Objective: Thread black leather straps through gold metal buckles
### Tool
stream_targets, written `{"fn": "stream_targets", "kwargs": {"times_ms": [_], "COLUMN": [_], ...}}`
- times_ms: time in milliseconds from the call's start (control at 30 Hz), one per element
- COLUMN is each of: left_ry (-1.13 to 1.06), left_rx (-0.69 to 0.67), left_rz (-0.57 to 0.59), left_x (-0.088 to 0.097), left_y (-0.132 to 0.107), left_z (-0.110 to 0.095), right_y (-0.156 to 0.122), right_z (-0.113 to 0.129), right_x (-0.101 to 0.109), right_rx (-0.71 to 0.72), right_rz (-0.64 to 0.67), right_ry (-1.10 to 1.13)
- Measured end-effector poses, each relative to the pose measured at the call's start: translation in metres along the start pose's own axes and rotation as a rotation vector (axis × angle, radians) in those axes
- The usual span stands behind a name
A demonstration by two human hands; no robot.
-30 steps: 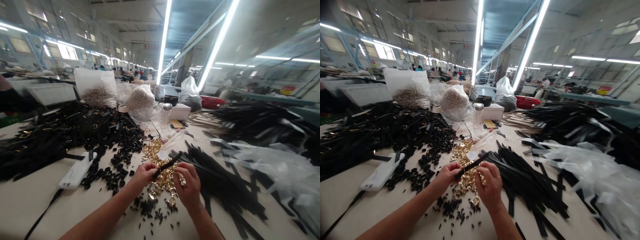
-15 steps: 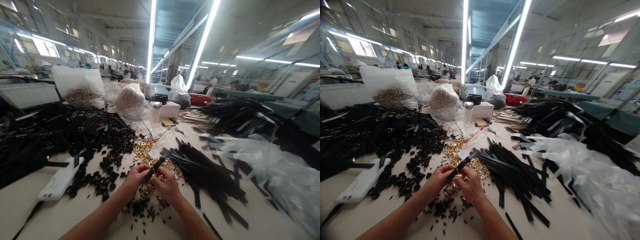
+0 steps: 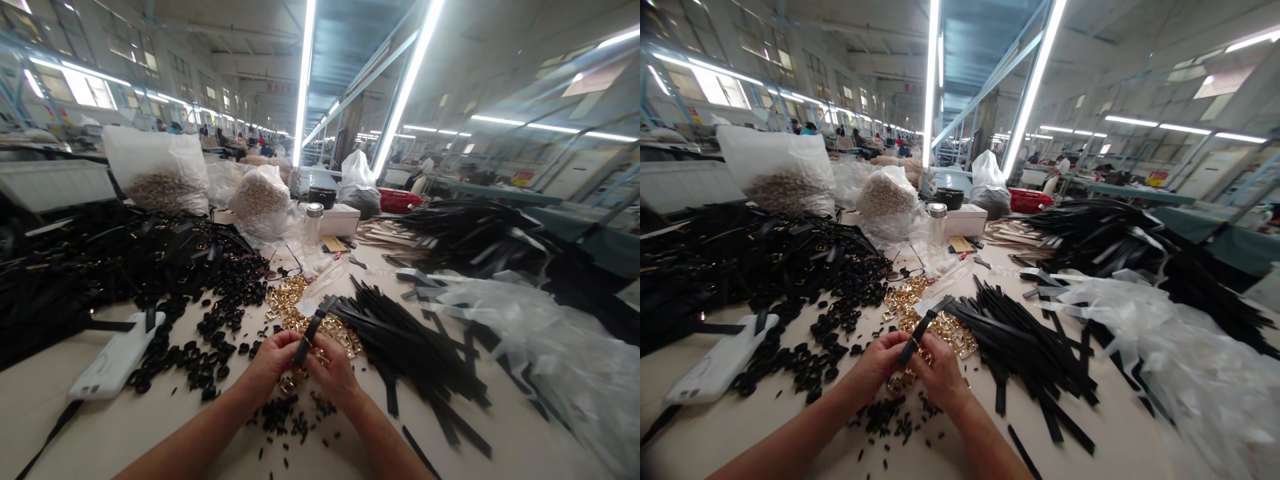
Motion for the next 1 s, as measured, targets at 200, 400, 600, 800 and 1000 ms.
{"fn": "stream_targets", "kwargs": {"times_ms": [200, 400, 600, 800, 1000], "left_ry": [0.181, 0.196, 0.189, 0.527, 1.043], "left_rx": [-0.052, -0.097, -0.116, -0.231, -0.420], "left_rz": [0.008, 0.020, 0.039, -0.017, -0.316], "left_x": [-0.004, -0.008, -0.013, 0.014, 0.056], "left_y": [0.001, -0.002, -0.004, -0.011, -0.035], "left_z": [0.001, -0.004, -0.003, -0.033, -0.084], "right_y": [-0.001, -0.004, -0.004, -0.001, -0.002], "right_z": [-0.001, -0.006, -0.013, -0.014, -0.022], "right_x": [-0.005, -0.012, -0.013, 0.000, -0.001], "right_rx": [-0.207, -0.401, -0.403, -0.304, -0.290], "right_rz": [-0.063, -0.108, -0.183, -0.245, -0.163], "right_ry": [0.332, 0.659, 0.653, 0.380, 0.378]}}
Point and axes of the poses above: each hand's wrist, its own y-axis towards the middle knuckle, its own x-axis out of the back of the hand, z = x × y, the point moved 1 cm from there along y, towards the middle knuckle, and after that the axes turned 5 degrees about x, right-handed, at the moved point
